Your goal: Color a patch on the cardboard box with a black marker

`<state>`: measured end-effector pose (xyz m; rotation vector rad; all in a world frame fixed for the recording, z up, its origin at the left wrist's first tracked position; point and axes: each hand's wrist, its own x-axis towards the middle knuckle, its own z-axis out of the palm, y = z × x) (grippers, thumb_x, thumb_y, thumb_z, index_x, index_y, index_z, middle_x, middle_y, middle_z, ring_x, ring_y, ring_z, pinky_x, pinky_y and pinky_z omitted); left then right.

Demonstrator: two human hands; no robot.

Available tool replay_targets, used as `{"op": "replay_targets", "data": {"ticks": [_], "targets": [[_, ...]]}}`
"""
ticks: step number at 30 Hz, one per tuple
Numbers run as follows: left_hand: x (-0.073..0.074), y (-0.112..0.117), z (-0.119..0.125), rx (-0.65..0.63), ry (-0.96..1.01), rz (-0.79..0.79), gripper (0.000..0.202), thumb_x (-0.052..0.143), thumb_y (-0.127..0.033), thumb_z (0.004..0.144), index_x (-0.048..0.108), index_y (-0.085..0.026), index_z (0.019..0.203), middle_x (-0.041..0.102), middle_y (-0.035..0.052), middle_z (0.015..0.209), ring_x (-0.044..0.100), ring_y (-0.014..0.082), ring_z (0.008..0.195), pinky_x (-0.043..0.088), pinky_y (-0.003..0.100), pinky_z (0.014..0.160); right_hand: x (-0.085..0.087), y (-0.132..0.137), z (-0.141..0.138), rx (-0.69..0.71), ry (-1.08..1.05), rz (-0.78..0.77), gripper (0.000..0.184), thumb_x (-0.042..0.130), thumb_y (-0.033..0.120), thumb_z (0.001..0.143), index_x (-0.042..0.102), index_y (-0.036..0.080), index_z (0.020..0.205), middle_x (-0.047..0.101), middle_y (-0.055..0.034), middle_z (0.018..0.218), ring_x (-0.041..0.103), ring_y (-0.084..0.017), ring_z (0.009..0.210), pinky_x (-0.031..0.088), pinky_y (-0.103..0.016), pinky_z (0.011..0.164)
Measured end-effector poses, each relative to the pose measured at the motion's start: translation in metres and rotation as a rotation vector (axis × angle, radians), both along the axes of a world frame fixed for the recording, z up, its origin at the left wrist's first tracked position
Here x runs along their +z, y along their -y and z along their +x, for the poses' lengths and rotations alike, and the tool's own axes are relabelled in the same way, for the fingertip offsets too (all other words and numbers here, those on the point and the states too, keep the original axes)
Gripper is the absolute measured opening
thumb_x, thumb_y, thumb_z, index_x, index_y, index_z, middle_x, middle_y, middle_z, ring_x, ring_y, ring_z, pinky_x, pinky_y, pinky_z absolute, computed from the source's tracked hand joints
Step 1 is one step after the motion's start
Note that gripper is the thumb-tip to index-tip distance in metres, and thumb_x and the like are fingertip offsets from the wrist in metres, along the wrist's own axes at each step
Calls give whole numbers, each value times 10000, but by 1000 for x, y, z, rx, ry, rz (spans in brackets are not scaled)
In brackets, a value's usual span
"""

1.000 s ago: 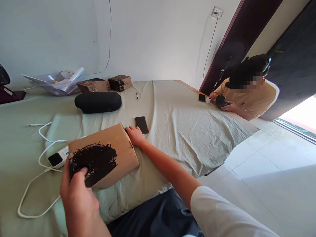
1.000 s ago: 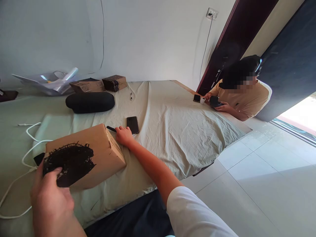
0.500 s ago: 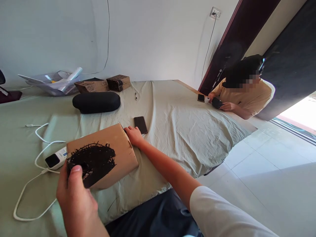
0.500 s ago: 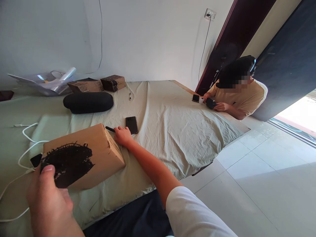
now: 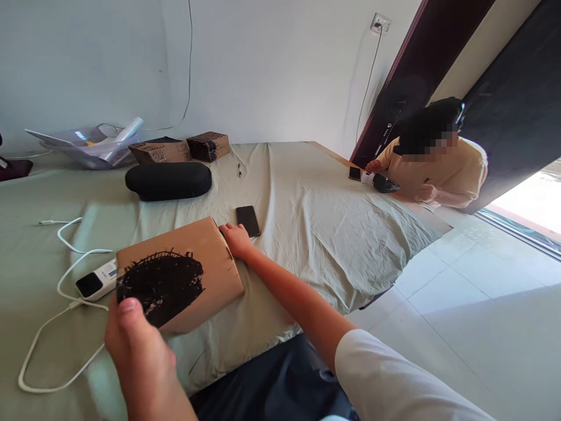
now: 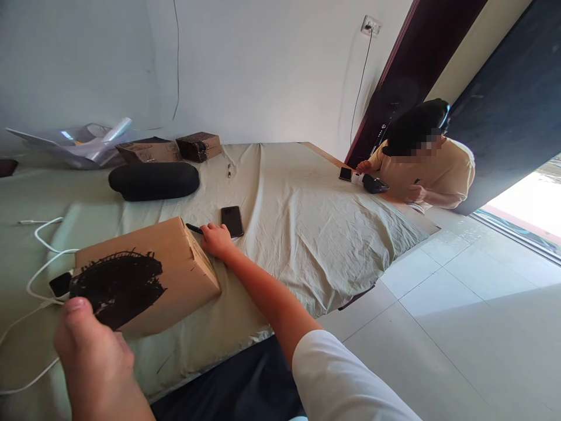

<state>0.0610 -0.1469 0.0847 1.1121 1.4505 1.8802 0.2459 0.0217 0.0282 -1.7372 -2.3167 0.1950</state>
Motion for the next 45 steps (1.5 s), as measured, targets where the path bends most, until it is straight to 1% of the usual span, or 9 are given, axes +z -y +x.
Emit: {"op": "replay_targets", "data": {"ticks": [9, 13, 18, 24, 28, 31, 35, 42, 45], "targets": [[-5, -2, 3, 113, 48, -87, 696, 579, -615, 865, 750, -124, 1328, 769, 127, 1137, 735, 376, 1136, 594, 559, 1034, 0, 0, 0, -8, -6, -8, 419, 490, 248, 1102, 575, 153, 1501, 705, -133, 1387, 676, -266, 1272, 448, -397, 1058], [-6, -2, 2, 96, 43, -88, 645, 568, -611, 865, 776, -114, 1219, 762, 127, 1111, 732, 383, 1141, 573, 591, 1072, 1, 1, 0, -9, -9, -3, 420, 488, 242, 1097, 580, 147, 1497, 710, -130, 1374, 673, -269, 1274, 452, -399, 1051], [-6, -1, 2, 150, 4, -130, 641, 520, -642, 882, 786, -107, 1115, 740, 108, 977, 740, 346, 1068, 623, 515, 980, 1, 1, 0, -14, -13, 0, 421, 499, 253, 1096, 580, 150, 1496, 714, -132, 1370, 680, -271, 1261, 452, -402, 1053], [-2, 6, 4, 154, -63, -168, 766, 452, -742, 944, 773, -94, 1198, 746, 148, 1078, 738, 333, 1051, 638, 481, 914, -1, -1, 0, -8, -19, 6, 423, 514, 257, 1089, 584, 144, 1491, 713, -134, 1366, 672, -274, 1268, 458, -410, 1051], [1, 9, 2, 137, -61, -168, 805, 480, -786, 928, 770, -101, 1237, 754, 148, 1102, 731, 352, 1130, 636, 495, 971, -1, -1, 0, -16, -26, 8, 411, 500, 248, 1091, 594, 157, 1481, 718, -137, 1353, 677, -272, 1250, 462, -409, 1044], [4, 8, 2, 108, -64, -83, 823, 501, -784, 924, 763, -108, 1314, 767, 150, 1168, 722, 362, 1224, 617, 498, 1048, -1, 0, 0, -20, -26, 8, 422, 510, 252, 1086, 592, 150, 1487, 716, -140, 1348, 685, -277, 1236, 462, -411, 1043], [7, 7, 5, 102, -21, 25, 921, 532, -798, 902, 694, -79, 1454, 773, 181, 1282, 694, 407, 1331, 563, 572, 1143, 1, 1, 0, -21, -26, 7, 415, 514, 255, 1084, 600, 154, 1478, 718, -136, 1345, 686, -273, 1237, 463, -405, 1044], [17, 10, 5, 137, 34, 32, 1182, 582, -877, 815, 554, 46, 1553, 645, 298, 1514, 604, 462, 1454, 479, 609, 1239, -2, -1, 0, -23, -39, 14, 425, 516, 261, 1087, 588, 152, 1491, 714, -140, 1361, 674, -272, 1254, 464, -406, 1053], [17, 10, 3, 110, 68, 95, 1153, 669, -829, 804, 554, 42, 1551, 620, 298, 1545, 576, 467, 1482, 450, 640, 1259, -3, -2, 0, -21, -45, 19, 430, 517, 262, 1087, 590, 145, 1495, 713, -144, 1356, 676, -277, 1245, 468, -416, 1053]]}}
